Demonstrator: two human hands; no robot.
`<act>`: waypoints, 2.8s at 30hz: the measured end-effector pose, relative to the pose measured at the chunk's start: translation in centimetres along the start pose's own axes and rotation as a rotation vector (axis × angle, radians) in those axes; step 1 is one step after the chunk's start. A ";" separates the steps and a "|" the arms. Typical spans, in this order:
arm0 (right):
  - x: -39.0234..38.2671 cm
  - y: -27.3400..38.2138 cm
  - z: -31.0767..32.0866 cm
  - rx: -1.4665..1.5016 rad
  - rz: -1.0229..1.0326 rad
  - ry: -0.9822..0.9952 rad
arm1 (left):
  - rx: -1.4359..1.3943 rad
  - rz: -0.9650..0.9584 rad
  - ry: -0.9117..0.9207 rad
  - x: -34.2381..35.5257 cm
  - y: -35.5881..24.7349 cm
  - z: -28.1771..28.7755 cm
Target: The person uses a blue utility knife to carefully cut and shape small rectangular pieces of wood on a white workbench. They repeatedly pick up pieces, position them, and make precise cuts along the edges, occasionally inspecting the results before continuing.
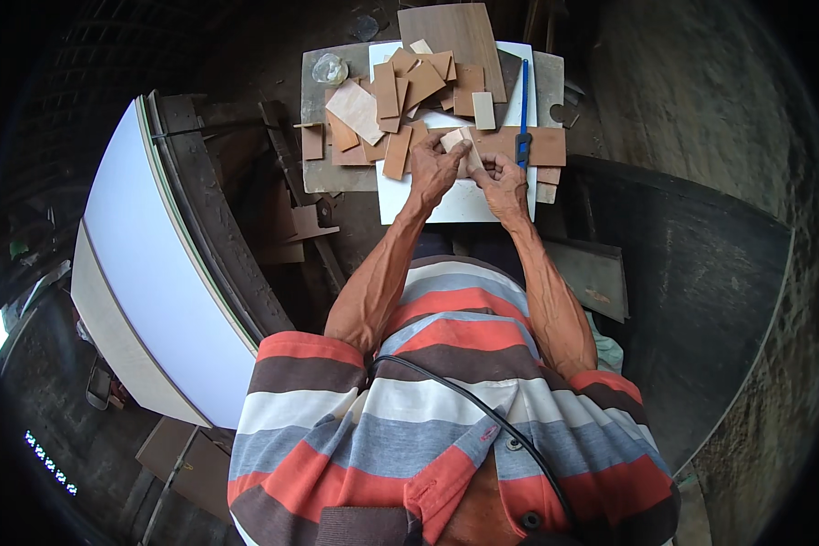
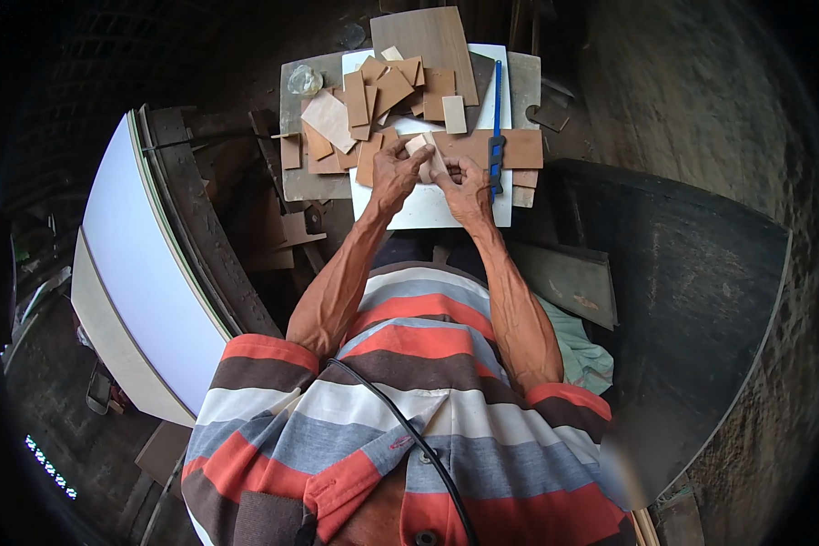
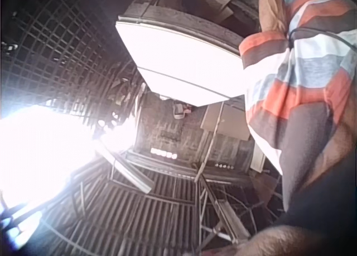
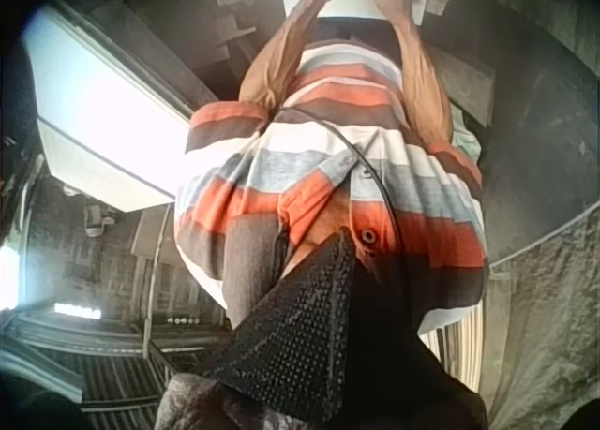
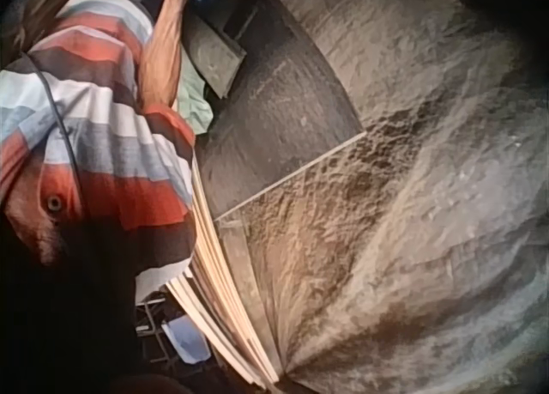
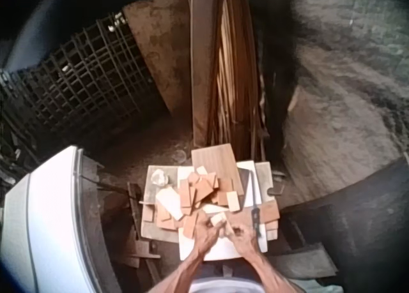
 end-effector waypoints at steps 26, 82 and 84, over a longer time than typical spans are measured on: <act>3.1 -0.4 5.5 -0.406 -0.016 -0.314 | 0.912 -0.773 0.161 -0.8 -4.4 -3.5; 2.9 -9.6 19.4 -0.151 0.015 -0.571 | 0.847 -0.937 0.422 -7.0 0.4 -14.8; 3.5 -10.4 18.7 -0.224 -0.137 -0.501 | 0.855 -0.925 0.409 -6.8 0.5 -14.0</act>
Point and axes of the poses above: each hand's wrist, its own x-axis towards the middle knuckle, its own z-axis out of the back of the hand, y = z × x, the point moved 10 cm from there along x, towards the middle knuckle, and after that the axes turned 6 degrees about -y, right-handed, at the moved point
